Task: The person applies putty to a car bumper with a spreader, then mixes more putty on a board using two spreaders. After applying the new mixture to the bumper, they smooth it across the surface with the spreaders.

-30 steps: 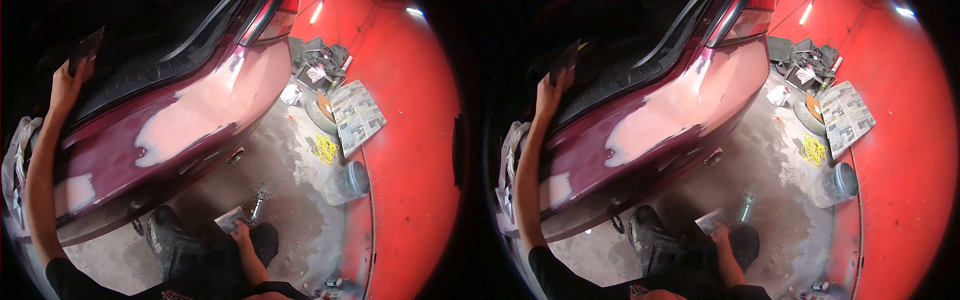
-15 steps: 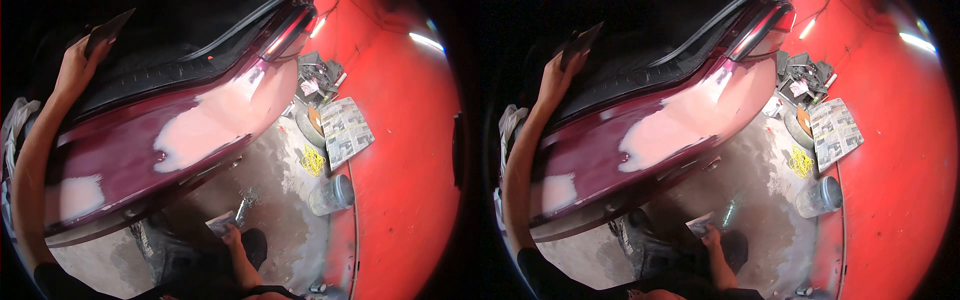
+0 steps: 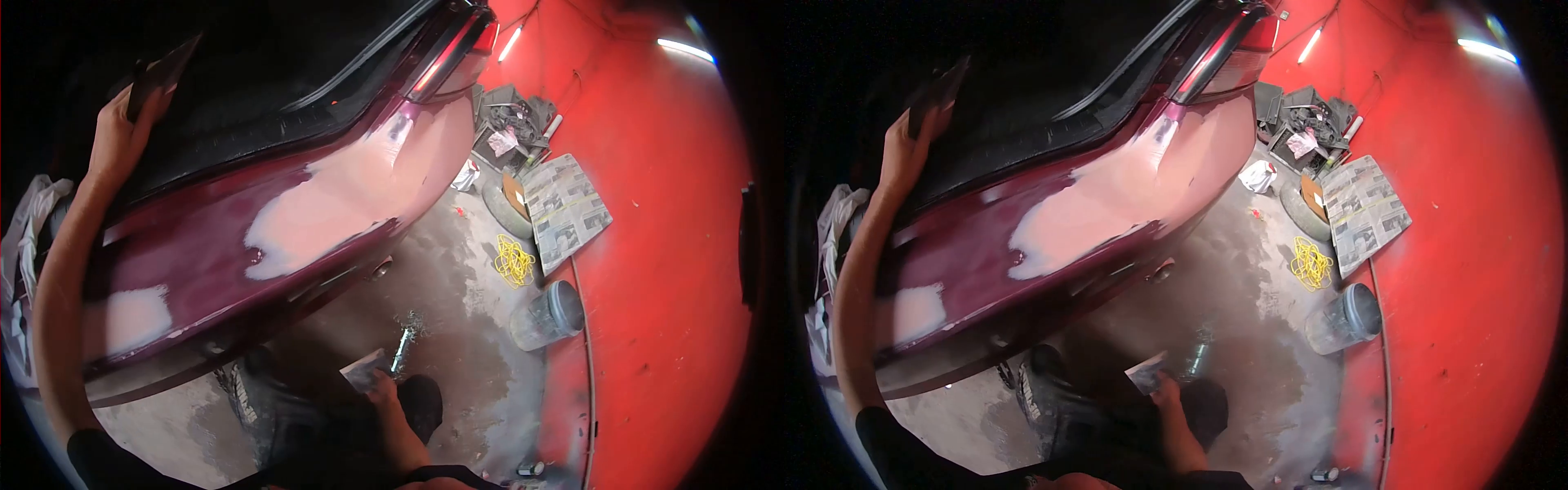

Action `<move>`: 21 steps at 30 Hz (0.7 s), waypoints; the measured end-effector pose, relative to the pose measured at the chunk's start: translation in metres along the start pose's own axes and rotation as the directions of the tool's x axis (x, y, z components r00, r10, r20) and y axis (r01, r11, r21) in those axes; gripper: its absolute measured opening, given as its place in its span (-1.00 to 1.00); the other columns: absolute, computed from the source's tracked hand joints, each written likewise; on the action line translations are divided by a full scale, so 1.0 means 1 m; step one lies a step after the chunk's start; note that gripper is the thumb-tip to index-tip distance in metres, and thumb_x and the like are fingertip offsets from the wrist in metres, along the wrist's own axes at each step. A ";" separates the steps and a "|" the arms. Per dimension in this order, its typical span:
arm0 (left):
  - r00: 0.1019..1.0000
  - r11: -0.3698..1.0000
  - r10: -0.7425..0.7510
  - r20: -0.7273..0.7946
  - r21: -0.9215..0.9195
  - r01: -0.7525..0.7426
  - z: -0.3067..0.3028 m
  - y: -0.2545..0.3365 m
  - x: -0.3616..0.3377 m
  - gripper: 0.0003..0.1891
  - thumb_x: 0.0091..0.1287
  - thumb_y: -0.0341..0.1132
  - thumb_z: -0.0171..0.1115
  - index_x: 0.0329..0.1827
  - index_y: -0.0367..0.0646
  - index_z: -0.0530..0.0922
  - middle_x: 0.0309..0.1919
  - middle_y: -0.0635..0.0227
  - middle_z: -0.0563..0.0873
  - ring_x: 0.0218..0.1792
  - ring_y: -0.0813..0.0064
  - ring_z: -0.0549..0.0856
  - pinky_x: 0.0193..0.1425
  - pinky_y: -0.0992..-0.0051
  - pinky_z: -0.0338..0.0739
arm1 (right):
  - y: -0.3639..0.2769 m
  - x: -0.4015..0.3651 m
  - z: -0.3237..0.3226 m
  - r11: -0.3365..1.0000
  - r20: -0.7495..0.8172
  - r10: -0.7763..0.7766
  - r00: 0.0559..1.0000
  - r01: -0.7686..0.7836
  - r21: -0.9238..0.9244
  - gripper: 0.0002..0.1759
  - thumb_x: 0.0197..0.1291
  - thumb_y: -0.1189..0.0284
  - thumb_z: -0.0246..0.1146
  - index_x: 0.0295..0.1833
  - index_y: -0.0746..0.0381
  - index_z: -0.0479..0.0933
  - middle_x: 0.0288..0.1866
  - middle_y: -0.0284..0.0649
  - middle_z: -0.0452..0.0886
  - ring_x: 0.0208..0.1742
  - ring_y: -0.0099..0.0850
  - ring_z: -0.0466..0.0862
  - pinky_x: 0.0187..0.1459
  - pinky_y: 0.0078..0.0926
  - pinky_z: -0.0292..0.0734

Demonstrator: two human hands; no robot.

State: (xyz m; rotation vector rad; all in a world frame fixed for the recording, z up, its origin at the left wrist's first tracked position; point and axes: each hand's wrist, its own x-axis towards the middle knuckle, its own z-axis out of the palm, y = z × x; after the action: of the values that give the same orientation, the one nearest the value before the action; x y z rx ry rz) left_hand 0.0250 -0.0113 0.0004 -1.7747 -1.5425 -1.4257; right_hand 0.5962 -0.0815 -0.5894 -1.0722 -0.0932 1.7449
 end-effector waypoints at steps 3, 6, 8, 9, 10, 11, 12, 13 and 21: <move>1.000 0.999 0.020 0.002 0.045 -0.020 -0.001 0.002 0.001 -0.73 0.55 -0.25 0.14 0.06 -0.27 0.65 -0.34 0.20 0.68 -0.30 0.56 0.64 -0.11 0.52 0.52 | -0.009 -0.029 0.032 0.999 -0.090 -0.030 0.996 0.027 -0.032 -0.67 0.37 0.45 0.14 0.21 0.28 0.48 0.08 -0.12 0.65 0.07 -0.14 0.71 0.07 -0.06 0.67; 0.998 0.997 0.059 -0.014 0.046 -0.058 0.001 0.003 0.003 -0.73 0.55 -0.26 0.14 0.07 -0.26 0.65 -0.31 0.19 0.70 -0.27 0.55 0.68 -0.09 0.52 0.54 | -0.006 -0.017 0.025 0.997 -0.069 -0.057 0.996 0.054 -0.051 -0.68 0.36 0.45 0.15 0.19 0.29 0.49 0.06 -0.12 0.66 0.07 -0.14 0.71 0.06 -0.08 0.68; 0.998 0.996 0.056 -0.011 0.064 -0.055 0.001 0.006 0.004 -0.73 0.55 -0.27 0.14 0.08 -0.27 0.65 -0.29 0.18 0.72 -0.24 0.53 0.71 -0.07 0.51 0.54 | -0.005 -0.011 0.022 0.994 -0.055 -0.105 0.993 0.104 -0.018 -0.68 0.35 0.47 0.17 0.17 0.29 0.50 0.04 -0.12 0.66 0.06 -0.14 0.72 0.05 -0.09 0.68; 0.999 0.996 0.044 -0.007 0.072 -0.044 0.002 0.003 0.004 -0.73 0.55 -0.26 0.14 0.08 -0.27 0.65 -0.28 0.16 0.73 -0.23 0.50 0.72 -0.06 0.50 0.55 | -0.007 -0.011 0.024 0.992 -0.050 -0.130 0.990 0.130 -0.001 -0.69 0.34 0.47 0.18 0.16 0.29 0.51 0.03 -0.12 0.67 0.05 -0.14 0.72 0.04 -0.10 0.69; 0.999 0.996 0.032 -0.003 0.079 -0.032 0.002 -0.002 0.005 -0.72 0.54 -0.26 0.14 0.08 -0.28 0.65 -0.27 0.14 0.73 -0.21 0.48 0.73 -0.06 0.49 0.55 | -0.008 -0.011 0.024 0.991 -0.047 -0.133 0.990 0.133 0.006 -0.68 0.33 0.48 0.19 0.17 0.28 0.51 0.04 -0.14 0.66 0.06 -0.15 0.72 0.02 -0.10 0.68; 1.000 0.996 0.021 0.002 0.088 -0.021 0.003 -0.006 0.005 -0.72 0.54 -0.25 0.14 0.07 -0.29 0.65 -0.25 0.12 0.74 -0.19 0.45 0.75 -0.05 0.48 0.56 | -0.010 -0.012 0.024 0.991 -0.044 -0.135 0.990 0.135 0.012 -0.67 0.33 0.49 0.20 0.19 0.27 0.51 0.05 -0.16 0.65 0.06 -0.17 0.71 -0.01 -0.10 0.67; 1.000 0.996 0.024 -0.018 0.087 -0.022 0.003 -0.008 0.006 -0.71 0.54 -0.24 0.14 0.07 -0.29 0.65 -0.24 0.11 0.74 -0.18 0.42 0.75 -0.04 0.46 0.56 | -0.011 -0.014 0.025 0.991 -0.040 -0.134 0.990 0.135 0.021 -0.66 0.32 0.50 0.20 0.20 0.26 0.52 0.06 -0.18 0.64 0.06 -0.19 0.70 -0.03 -0.10 0.66; 0.999 0.996 0.029 -0.038 0.091 -0.025 0.002 -0.010 0.006 -0.71 0.54 -0.23 0.14 0.07 -0.30 0.65 -0.23 0.09 0.75 -0.17 0.38 0.75 -0.04 0.44 0.56 | -0.010 -0.016 0.025 0.991 -0.052 -0.133 0.990 0.134 0.012 -0.67 0.31 0.51 0.20 0.18 0.26 0.52 0.04 -0.17 0.65 0.05 -0.16 0.71 0.00 -0.08 0.67; 0.929 0.983 -0.010 -0.371 0.168 0.078 0.000 -0.037 0.009 -0.65 0.53 -0.13 0.18 -0.06 -0.32 0.66 -0.33 0.18 0.76 -0.27 0.41 0.73 -0.14 0.42 0.55 | -0.012 -0.014 0.036 0.976 0.004 -0.111 0.994 0.108 0.187 -0.65 0.29 0.53 0.20 0.20 0.25 0.50 0.07 -0.15 0.66 0.09 -0.08 0.71 0.12 0.01 0.66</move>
State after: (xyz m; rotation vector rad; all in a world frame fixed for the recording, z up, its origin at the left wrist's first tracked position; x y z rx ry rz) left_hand -0.0089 0.0046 -0.0036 -1.2855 -1.4626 -1.4864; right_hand 0.5812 -0.0725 -0.5532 -0.9009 0.0032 1.6279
